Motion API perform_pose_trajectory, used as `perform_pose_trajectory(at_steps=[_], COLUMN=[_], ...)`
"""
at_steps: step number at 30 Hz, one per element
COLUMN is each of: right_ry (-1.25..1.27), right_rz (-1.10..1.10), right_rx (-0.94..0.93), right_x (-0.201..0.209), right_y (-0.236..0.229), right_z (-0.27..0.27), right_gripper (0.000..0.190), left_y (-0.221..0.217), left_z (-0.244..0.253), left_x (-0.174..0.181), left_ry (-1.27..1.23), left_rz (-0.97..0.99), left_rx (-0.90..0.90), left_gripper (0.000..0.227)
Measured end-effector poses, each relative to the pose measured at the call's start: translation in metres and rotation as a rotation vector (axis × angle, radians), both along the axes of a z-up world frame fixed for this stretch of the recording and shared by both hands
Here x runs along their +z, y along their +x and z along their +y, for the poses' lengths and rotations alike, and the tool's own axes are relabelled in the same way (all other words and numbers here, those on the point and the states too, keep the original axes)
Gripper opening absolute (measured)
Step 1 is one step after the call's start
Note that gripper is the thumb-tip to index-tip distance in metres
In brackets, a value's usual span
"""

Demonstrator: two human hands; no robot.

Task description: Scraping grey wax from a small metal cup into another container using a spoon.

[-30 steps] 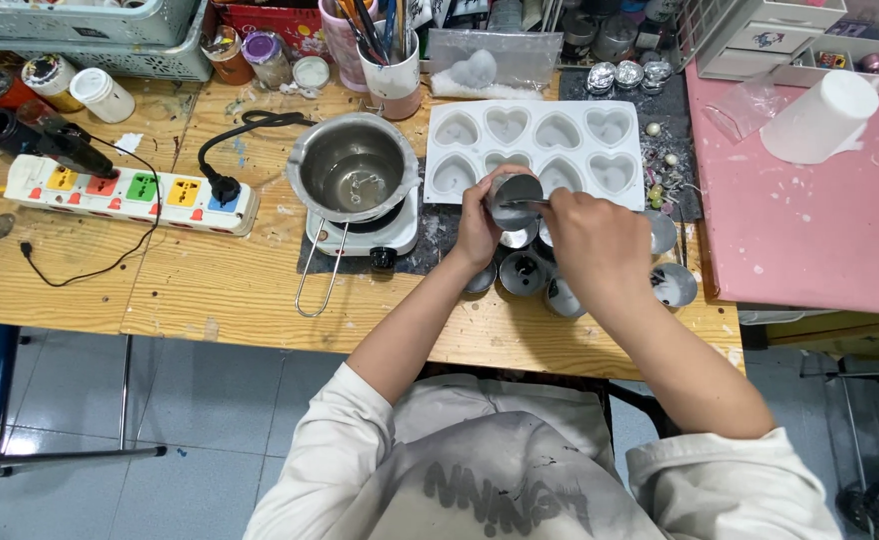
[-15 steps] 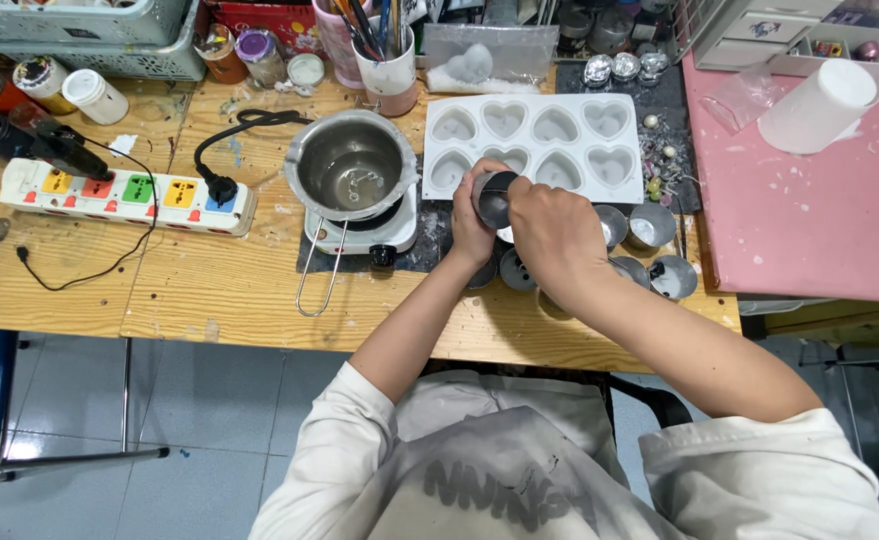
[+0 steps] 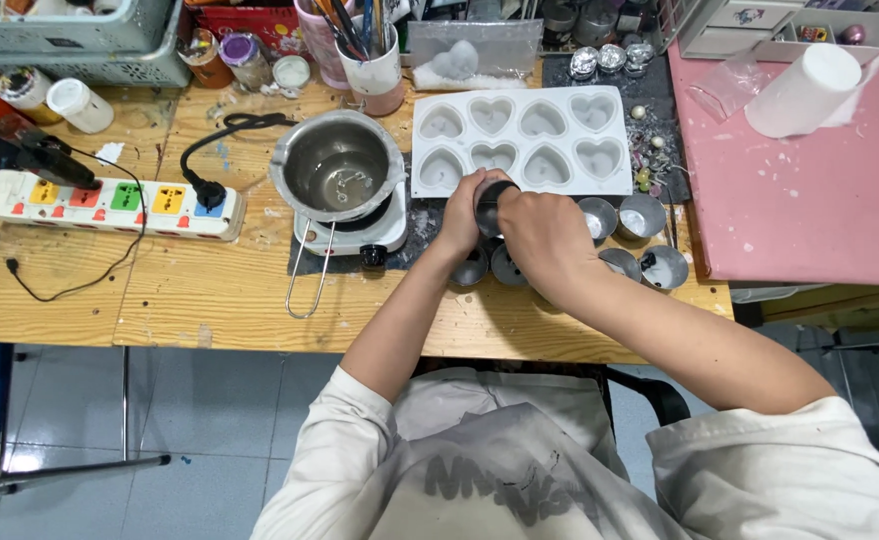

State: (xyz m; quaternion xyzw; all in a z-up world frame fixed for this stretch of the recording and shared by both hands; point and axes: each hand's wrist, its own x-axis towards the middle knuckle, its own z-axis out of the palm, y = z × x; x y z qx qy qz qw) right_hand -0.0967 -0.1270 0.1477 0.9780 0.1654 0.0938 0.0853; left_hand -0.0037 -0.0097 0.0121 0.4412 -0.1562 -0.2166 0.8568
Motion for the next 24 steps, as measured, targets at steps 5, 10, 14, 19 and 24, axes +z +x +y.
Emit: perform_pose_trajectory(at_steps=[5,10,14,19,24], right_ry=[-0.12,-0.241,-0.251,-0.165,-0.069], right_rz=[-0.066,-0.102,-0.062,-0.017,0.108], right_rx=[0.01,0.083,0.118,0.133,0.115], right_x=[-0.001,-0.002,0.009,0.002,0.0], right_y=[-0.003,-0.006,-0.012,-0.012,-0.012], right_z=[0.006,0.005,0.004,-0.006,-0.011], right_gripper=[0.003,0.005,0.006,0.004,0.004], left_y=[0.002,0.001,0.003,-0.001,-0.003], left_z=[0.01,0.016,0.017,0.014,0.011], left_x=[0.01,0.012,0.007,0.019,0.019], left_ry=[0.177,0.397,0.438,0.511,0.57], left_rz=[0.214,0.363,0.345,0.278,0.293], left_rx=[-0.005,-0.033,-0.111,-0.134,-0.1], left_gripper=[0.044,0.04,0.042,0.044,0.044])
